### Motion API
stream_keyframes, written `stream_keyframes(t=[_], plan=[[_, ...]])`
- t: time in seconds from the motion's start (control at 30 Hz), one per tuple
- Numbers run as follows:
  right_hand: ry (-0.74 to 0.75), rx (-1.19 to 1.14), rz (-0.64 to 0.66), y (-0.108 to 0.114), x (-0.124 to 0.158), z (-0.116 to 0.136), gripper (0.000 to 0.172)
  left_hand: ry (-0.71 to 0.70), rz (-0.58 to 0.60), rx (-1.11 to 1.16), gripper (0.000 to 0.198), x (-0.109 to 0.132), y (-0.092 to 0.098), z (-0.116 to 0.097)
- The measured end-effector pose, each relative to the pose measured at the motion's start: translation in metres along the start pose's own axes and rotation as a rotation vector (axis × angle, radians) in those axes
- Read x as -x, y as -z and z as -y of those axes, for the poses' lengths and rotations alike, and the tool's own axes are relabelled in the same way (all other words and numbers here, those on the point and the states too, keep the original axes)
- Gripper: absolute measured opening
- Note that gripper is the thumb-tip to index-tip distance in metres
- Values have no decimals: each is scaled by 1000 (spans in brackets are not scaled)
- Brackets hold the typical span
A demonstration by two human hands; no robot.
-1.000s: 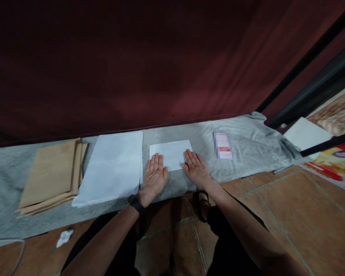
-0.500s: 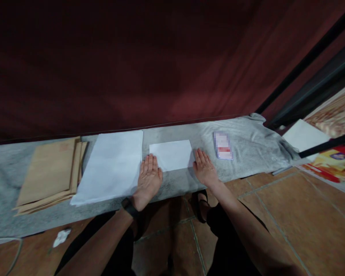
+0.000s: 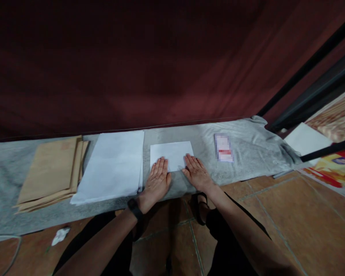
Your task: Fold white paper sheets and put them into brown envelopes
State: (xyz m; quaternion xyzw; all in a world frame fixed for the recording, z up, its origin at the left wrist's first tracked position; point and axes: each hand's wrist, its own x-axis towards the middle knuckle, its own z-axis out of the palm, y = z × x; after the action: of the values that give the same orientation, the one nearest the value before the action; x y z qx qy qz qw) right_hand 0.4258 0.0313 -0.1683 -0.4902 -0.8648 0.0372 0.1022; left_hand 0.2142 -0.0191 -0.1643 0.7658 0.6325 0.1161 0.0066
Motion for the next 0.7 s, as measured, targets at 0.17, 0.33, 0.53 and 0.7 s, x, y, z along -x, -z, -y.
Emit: stream_keyframes(t=[0.17,0.33,0.53,0.7], plan=[[-48,40,13,2,4,-16,62,91,-4,-40,58,1,-1,7],[-111,35,7,6,6,-20,60,105,-25,-55,58,1,8,11],[-96,-91,29,22,-21,3,61,-6,-77,26,56,-27,13,-5],[26,-205,75,17,-56,30,58,-74,25,46,57,-56,-5,-9]])
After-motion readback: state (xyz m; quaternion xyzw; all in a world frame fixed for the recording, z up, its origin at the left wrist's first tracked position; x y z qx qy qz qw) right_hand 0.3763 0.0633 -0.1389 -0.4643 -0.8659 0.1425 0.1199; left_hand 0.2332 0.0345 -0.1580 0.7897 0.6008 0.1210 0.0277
